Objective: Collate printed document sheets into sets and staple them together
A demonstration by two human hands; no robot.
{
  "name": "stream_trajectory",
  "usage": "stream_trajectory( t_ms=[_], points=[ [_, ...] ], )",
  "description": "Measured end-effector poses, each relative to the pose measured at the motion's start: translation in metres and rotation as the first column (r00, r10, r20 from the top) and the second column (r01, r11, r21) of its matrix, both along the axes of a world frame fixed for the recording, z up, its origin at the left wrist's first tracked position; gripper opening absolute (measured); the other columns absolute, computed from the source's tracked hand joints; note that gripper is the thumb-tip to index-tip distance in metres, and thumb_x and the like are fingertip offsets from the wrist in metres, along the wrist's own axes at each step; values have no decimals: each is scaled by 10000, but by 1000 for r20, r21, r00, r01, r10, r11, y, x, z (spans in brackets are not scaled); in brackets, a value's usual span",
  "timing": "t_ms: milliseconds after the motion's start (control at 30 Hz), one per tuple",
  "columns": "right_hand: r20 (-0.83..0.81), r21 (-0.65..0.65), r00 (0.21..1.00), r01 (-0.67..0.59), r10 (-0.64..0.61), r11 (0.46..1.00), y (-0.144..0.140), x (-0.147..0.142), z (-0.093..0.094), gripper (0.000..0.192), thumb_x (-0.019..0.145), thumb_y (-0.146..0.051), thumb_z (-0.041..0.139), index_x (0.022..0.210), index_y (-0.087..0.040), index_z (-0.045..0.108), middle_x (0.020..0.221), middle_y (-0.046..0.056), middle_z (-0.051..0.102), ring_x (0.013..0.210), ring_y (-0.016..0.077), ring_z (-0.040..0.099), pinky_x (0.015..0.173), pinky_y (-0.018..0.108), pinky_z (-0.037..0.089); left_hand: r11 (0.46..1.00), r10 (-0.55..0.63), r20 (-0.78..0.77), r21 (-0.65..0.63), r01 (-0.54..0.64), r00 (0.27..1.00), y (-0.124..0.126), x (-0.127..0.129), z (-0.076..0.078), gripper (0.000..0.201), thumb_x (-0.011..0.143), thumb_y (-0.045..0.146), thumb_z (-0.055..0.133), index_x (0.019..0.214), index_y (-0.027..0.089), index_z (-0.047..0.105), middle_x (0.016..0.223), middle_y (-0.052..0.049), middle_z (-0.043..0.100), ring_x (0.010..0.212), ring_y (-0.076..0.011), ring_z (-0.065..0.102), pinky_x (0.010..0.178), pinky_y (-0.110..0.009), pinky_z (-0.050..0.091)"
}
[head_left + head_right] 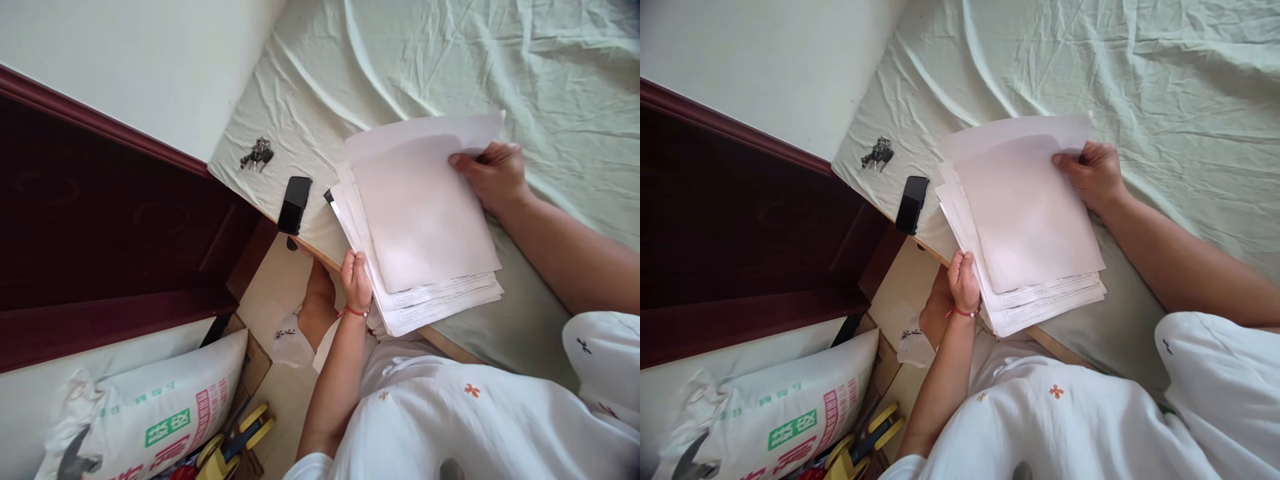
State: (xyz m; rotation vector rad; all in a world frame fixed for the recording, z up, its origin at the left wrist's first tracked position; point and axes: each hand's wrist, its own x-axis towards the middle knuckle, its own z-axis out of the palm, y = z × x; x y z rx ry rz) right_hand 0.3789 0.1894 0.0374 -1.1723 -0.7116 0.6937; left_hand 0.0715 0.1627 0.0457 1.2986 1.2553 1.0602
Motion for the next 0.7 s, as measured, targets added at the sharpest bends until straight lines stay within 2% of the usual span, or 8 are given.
stream_trajectory(
  t_ms=[200,300,367,500,633,700],
  points=[
    [-231,85,973,44,-23,995,4,11,5,406,519,-401,1046,823,-248,826,903,10,815,844,224,765,932,457,630,1000,24,21,10,-24,1000,-1,0,-6,449,944,592,655,735,223,508,700,31,463,693,-143,434,695,-269,403],
    [-322,56,947,44,-23,997,8,23,2,474,468,-357,1044,864,-238,812,943,45,820,1028,307,773,978,504,619,999,28,-12,28,-28,1000,-2,1,-4,457,943,623,641,751,221,538,700,32,488,694,-144,447,690,-272,410],
    [-372,48,928,24,-5,999,9,27,4,451,473,-316,1010,865,-239,801,922,49,818,1081,327,764,991,512,621,999,32,-44,30,-31,999,-2,2,-3,472,942,650,627,759,222,547,691,34,489,691,-145,450,684,-274,408],
    [-489,50,872,20,7,999,5,21,20,380,496,-226,936,832,-242,759,930,2,823,1013,293,778,1002,514,640,998,54,-156,34,-49,986,-2,4,-1,496,954,684,587,768,226,547,680,32,503,684,-151,460,667,-278,397],
    [-526,-1,850,38,-33,999,2,14,32,570,401,-246,984,920,-149,770,880,47,821,814,283,779,961,497,672,998,43,-265,49,-31,963,-3,5,0,519,973,709,535,771,231,519,675,34,511,671,-153,462,656,-280,377],
    [-521,-2,853,39,-34,999,2,15,32,576,390,-256,990,906,-136,765,852,64,814,806,293,777,914,475,688,999,19,-298,44,-6,954,-4,5,0,529,969,718,534,761,233,502,661,38,505,657,-153,458,649,-281,368]
  ],
)
